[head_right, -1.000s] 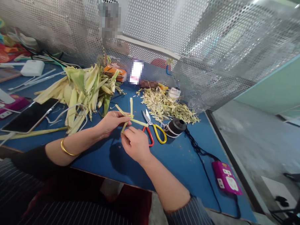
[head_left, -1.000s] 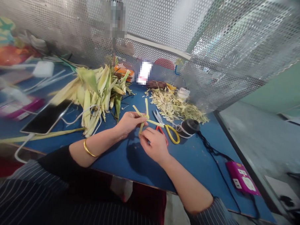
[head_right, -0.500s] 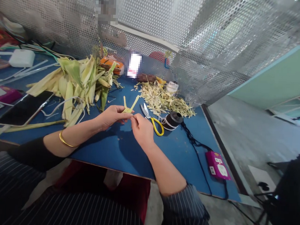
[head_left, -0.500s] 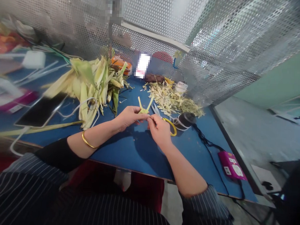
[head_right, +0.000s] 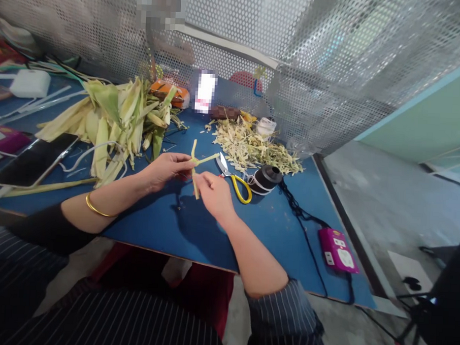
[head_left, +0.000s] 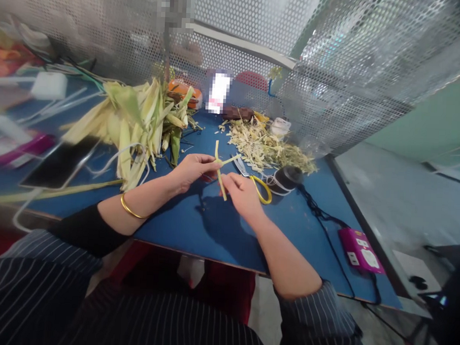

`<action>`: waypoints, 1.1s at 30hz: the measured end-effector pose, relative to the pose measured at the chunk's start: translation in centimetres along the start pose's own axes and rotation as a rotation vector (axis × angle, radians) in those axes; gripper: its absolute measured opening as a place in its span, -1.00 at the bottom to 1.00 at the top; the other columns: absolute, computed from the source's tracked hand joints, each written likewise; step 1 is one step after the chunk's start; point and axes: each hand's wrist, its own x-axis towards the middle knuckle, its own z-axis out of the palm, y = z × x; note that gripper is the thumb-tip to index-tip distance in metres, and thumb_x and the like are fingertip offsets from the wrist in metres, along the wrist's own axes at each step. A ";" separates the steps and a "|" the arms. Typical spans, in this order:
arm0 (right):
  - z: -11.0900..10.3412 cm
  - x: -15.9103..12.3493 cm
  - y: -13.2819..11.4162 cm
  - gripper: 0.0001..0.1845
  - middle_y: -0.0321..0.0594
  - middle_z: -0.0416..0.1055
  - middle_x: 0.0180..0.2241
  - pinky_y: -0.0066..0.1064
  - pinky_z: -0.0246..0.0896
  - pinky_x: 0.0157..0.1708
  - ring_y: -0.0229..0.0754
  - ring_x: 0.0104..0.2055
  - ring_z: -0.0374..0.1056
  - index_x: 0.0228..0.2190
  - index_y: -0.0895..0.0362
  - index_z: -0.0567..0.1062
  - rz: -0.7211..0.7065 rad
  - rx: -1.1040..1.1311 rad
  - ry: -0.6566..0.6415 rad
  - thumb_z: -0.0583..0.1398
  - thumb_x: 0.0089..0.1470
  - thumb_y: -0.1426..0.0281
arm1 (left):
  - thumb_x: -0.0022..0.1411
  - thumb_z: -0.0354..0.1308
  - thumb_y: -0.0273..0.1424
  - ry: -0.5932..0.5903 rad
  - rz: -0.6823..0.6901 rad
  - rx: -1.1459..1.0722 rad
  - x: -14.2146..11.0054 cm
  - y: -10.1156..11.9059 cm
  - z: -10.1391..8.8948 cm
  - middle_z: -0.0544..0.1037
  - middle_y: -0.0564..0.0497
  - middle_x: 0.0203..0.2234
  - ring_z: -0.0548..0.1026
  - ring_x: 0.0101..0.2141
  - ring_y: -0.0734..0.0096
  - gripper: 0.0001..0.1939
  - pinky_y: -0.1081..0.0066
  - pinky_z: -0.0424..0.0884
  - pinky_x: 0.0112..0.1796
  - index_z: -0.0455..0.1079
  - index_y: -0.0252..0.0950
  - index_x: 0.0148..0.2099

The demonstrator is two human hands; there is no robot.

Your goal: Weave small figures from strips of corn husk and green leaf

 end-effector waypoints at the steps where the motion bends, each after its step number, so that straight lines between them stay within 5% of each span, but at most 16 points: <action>1: -0.1 0.4 0.2 -0.61 -0.31 0.38 -0.60 -0.42 0.14 -0.47 -0.29 -0.56 0.27 -0.55 0.11 0.40 0.081 0.175 0.013 0.07 0.10 0.08 | -0.04 0.33 -0.26 -0.034 -0.019 0.001 0.0 0.1 -0.1 0.51 -0.02 -0.56 0.42 -0.54 0.53 -0.76 0.48 0.34 -0.44 0.49 -0.34 -0.37; 5: -0.4 1.6 1.1 -0.70 -0.39 0.31 -0.61 -0.47 0.14 -0.54 -0.37 -0.61 0.22 -0.54 0.12 0.39 0.230 0.657 0.162 0.29 -0.14 0.16 | -0.04 0.32 -0.20 -0.198 -0.128 0.030 -0.3 0.4 0.0 0.56 -0.06 -0.47 0.45 -0.54 0.51 -0.69 0.49 0.33 -0.48 0.50 -0.34 -0.32; 8: -0.3 1.8 1.4 -0.73 -0.42 0.31 -0.62 -0.48 0.14 -0.57 -0.39 -0.62 0.21 -0.50 0.12 0.40 0.223 0.742 0.213 0.33 -0.20 0.24 | 0.03 0.22 -0.06 -0.249 -0.186 0.091 -0.6 0.5 0.4 0.59 -0.13 -0.38 0.45 -0.54 0.49 -0.57 0.50 0.30 -0.52 0.51 -0.36 -0.30; 18: 0.4 1.3 1.5 -0.80 -0.39 0.35 -0.63 -0.48 0.17 -0.56 -0.37 -0.63 0.23 -0.53 0.13 0.40 0.085 0.488 0.267 0.26 -0.10 0.27 | -0.02 0.29 -0.29 -0.155 0.017 0.193 -0.9 0.3 0.9 0.50 -0.02 -0.61 0.28 -0.64 0.58 -0.81 0.48 0.18 -0.56 0.49 -0.34 -0.44; 25: 0.3 1.8 1.9 -0.79 -0.40 0.31 -0.67 -0.46 0.13 -0.59 -0.36 -0.66 0.19 -0.55 0.13 0.36 0.185 0.516 0.354 0.25 -0.10 0.28 | -0.02 0.25 -0.34 -0.221 0.020 0.203 -0.9 0.4 0.8 0.46 -0.01 -0.64 0.25 -0.65 0.56 -0.85 0.44 0.17 -0.55 0.48 -0.31 -0.54; 30: -1.0 2.0 2.3 -0.73 -0.30 0.44 -0.44 -0.41 0.23 -0.38 -0.28 -0.44 0.32 -0.39 0.12 0.44 0.034 0.239 0.363 0.30 -0.15 0.25 | -0.01 0.25 -0.32 -0.245 -0.001 0.221 -1.1 0.5 0.8 0.47 -0.01 -0.64 0.25 -0.64 0.56 -0.83 0.44 0.16 -0.54 0.47 -0.32 -0.51; 33: -1.9 1.8 1.9 -0.69 -0.31 0.40 -0.53 -0.42 0.16 -0.42 -0.28 -0.45 0.28 -0.47 0.13 0.51 0.021 0.069 0.276 0.24 -0.07 0.12 | 0.03 0.24 -0.27 -0.277 -0.002 0.242 -1.3 0.5 1.0 0.46 0.00 -0.63 0.26 -0.62 0.56 -0.79 0.46 0.15 -0.53 0.46 -0.34 -0.46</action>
